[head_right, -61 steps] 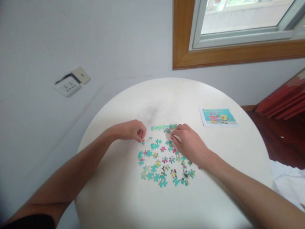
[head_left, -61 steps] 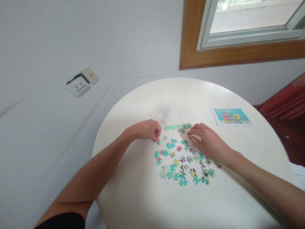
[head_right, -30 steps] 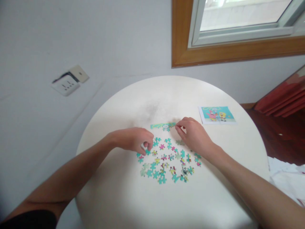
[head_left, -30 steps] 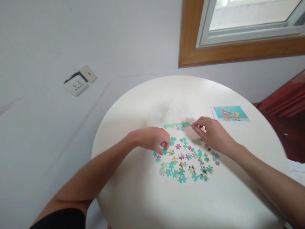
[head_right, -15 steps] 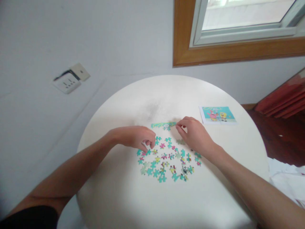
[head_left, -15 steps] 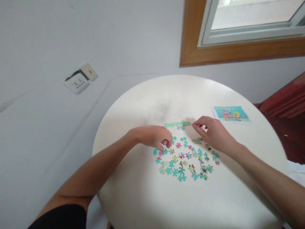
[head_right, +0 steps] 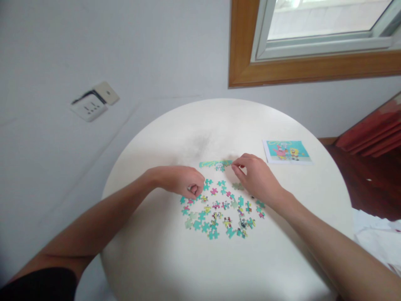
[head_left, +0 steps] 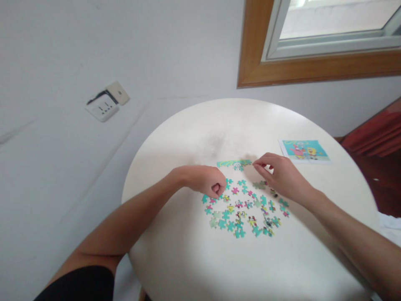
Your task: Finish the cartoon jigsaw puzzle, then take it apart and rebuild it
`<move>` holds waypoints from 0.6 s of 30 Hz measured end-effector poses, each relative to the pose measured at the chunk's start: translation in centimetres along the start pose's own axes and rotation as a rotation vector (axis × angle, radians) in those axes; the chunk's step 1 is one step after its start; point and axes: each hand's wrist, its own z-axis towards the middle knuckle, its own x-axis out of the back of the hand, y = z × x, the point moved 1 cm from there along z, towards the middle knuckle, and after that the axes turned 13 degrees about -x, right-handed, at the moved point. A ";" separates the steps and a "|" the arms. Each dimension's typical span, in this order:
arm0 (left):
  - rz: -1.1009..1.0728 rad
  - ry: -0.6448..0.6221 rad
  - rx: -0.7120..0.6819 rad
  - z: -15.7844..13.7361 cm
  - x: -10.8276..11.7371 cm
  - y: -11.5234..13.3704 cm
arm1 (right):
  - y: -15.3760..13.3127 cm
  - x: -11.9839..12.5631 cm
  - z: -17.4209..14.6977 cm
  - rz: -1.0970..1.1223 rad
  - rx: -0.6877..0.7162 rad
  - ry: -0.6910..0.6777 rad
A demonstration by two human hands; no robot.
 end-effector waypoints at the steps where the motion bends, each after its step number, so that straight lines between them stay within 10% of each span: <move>1: 0.010 0.008 0.006 0.0 0.0 -0.1 | 0.1 0.0 0.0 0.000 0.000 0.000; 18: 0.241 0.305 -0.036 -0.7 1.8 0.5 | 0.0 0.6 0.1 -0.002 -0.025 0.021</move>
